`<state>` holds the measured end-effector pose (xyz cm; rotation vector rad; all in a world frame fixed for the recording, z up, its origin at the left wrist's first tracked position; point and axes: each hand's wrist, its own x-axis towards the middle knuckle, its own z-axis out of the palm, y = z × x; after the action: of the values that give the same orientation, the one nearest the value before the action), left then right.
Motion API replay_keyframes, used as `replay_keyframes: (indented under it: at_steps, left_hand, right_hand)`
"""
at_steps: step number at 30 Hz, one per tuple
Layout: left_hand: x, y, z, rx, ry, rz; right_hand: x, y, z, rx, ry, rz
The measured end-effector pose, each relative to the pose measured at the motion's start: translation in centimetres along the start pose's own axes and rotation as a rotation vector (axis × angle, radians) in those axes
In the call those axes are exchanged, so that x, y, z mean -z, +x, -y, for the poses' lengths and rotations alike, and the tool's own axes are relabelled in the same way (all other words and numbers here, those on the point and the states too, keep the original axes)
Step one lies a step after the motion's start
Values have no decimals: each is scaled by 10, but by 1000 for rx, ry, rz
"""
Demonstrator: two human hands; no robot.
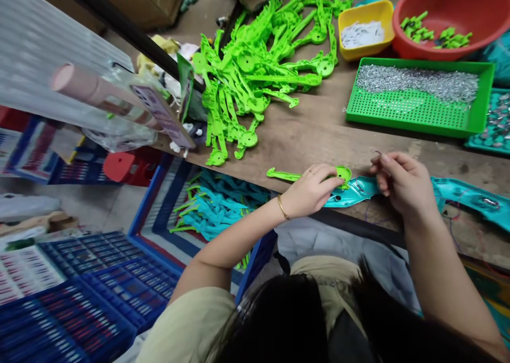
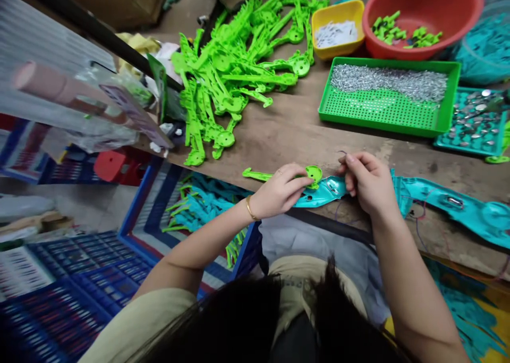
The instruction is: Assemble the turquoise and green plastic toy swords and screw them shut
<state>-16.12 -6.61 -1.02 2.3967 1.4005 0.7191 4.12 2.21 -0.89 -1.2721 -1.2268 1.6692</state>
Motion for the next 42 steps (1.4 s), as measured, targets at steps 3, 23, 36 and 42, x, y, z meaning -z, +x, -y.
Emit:
replay_keyframes:
  at_steps: [3, 23, 36, 42]
  left_hand:
    - [-6, -1, 0, 89, -77, -76]
    - [9, 3, 1, 218, -93, 109]
    - [10, 18, 8, 190, -84, 261]
    - [-1, 8, 3, 315, -117, 169]
  right_hand:
    - [3, -1, -1, 4, 13, 10]
    - [-3, 0, -4, 84, 26, 24]
    - [-3, -1, -3, 82, -11, 21]
    - [-6, -2, -6, 100, -217, -42]
